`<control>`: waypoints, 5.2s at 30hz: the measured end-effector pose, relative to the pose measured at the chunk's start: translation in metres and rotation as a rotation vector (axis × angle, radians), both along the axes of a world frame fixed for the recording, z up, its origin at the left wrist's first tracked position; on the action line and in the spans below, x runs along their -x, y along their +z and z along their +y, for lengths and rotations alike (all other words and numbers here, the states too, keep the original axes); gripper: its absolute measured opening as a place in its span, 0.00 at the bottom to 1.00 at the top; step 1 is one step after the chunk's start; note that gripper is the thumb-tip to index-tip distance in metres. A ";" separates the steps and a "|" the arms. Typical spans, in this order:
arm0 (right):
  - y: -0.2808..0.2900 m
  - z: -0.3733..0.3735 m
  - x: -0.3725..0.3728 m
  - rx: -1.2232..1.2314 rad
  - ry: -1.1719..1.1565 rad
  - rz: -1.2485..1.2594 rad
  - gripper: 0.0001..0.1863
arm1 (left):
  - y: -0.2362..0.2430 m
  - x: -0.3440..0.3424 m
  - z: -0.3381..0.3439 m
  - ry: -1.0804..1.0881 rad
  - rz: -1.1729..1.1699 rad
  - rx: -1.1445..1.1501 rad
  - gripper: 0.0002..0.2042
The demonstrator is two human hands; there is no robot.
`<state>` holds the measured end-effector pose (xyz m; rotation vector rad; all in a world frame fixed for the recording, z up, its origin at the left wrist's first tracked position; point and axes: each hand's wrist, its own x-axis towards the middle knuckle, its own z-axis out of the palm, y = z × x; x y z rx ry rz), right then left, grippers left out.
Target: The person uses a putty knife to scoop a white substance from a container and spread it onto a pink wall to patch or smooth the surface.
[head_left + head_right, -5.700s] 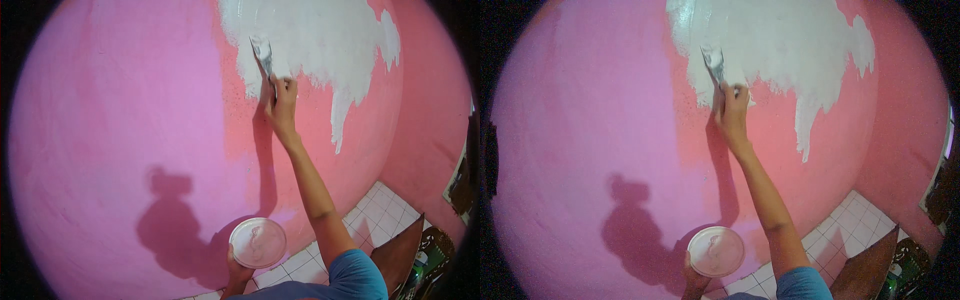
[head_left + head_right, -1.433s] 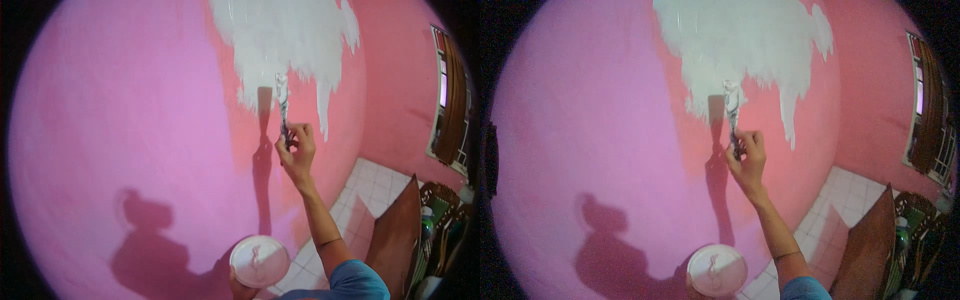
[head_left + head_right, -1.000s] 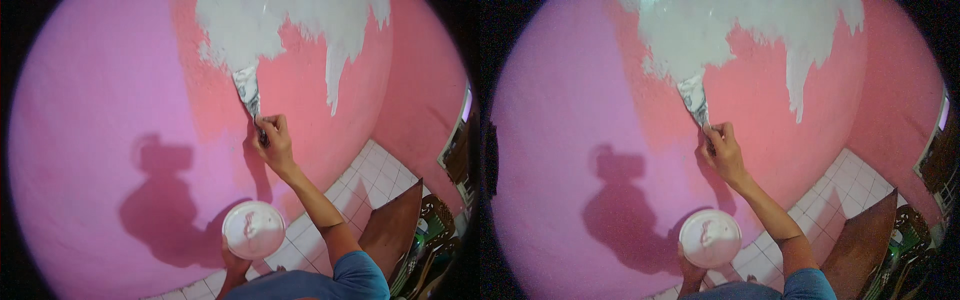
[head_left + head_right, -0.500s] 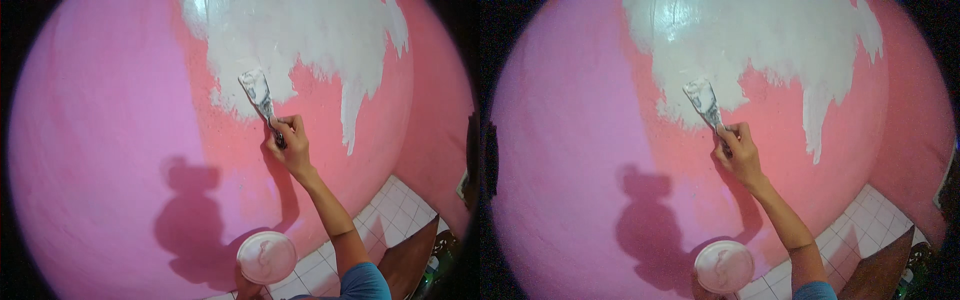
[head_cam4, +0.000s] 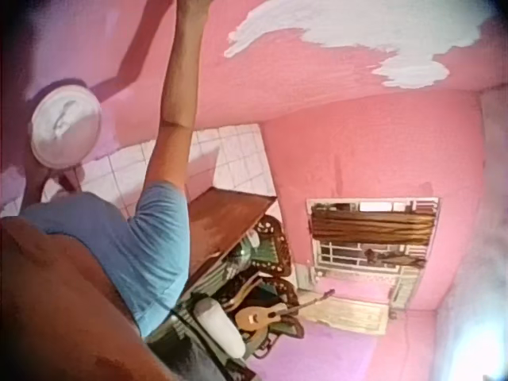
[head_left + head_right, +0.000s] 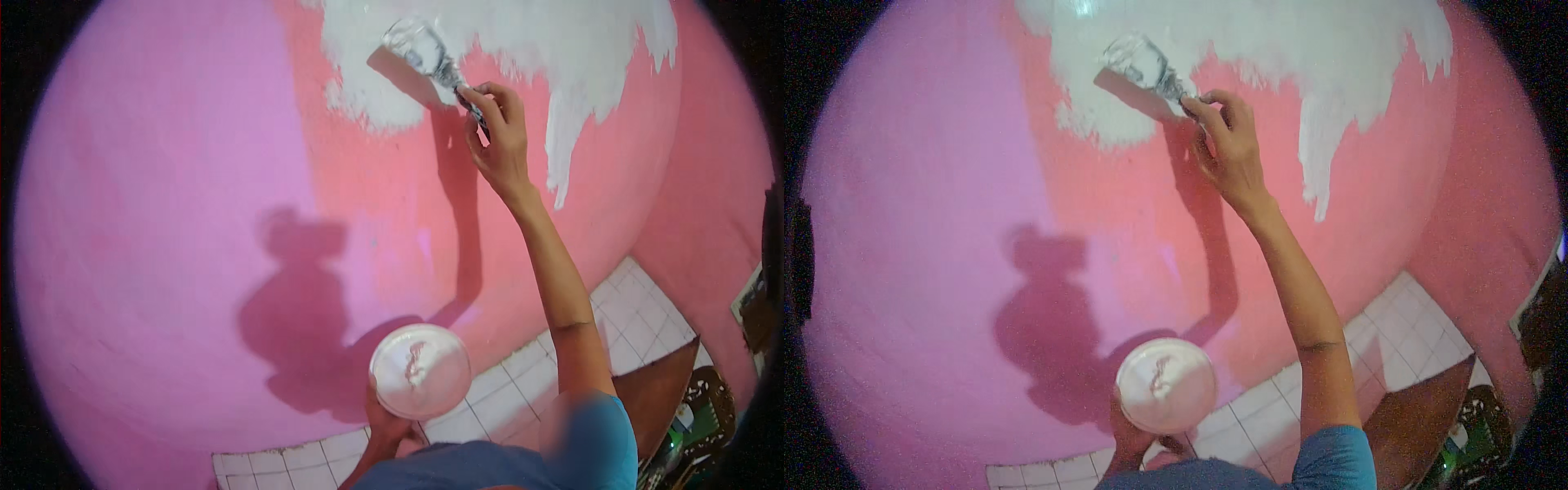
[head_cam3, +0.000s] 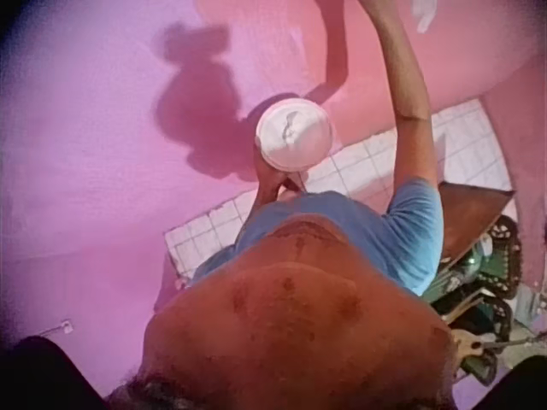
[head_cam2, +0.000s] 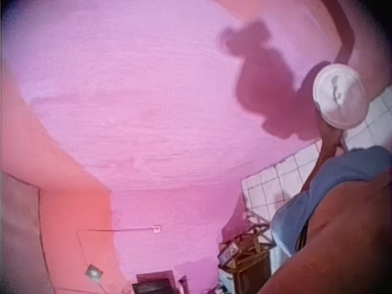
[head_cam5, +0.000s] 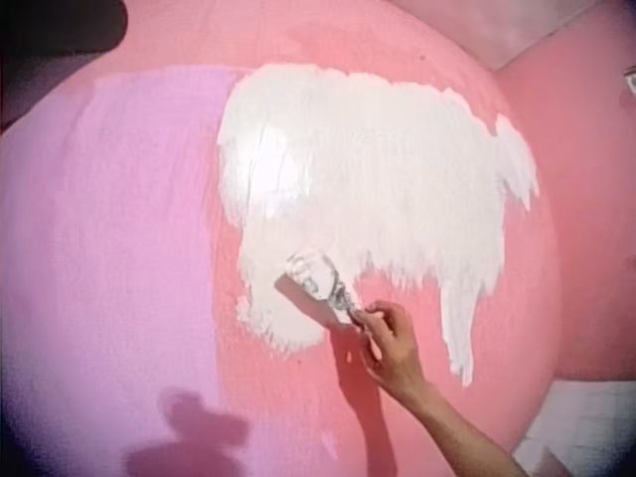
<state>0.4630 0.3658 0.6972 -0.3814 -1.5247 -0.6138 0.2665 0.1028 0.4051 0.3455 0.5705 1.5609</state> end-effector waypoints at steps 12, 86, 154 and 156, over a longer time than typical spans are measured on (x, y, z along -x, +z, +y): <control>-0.028 0.069 -0.081 0.204 -0.095 -0.027 0.30 | 0.044 -0.026 0.051 -0.025 -0.234 0.073 0.32; -0.606 -0.359 0.603 2.204 0.161 0.303 0.08 | -0.412 0.694 0.020 -0.594 -0.714 0.066 0.30; -0.657 -0.378 0.617 2.259 -0.056 -0.066 0.12 | -0.498 0.696 -0.004 -0.858 -0.239 0.297 0.25; -0.647 -0.377 0.592 2.289 -0.161 -0.168 0.12 | -0.494 0.700 -0.003 -0.898 -0.257 0.278 0.25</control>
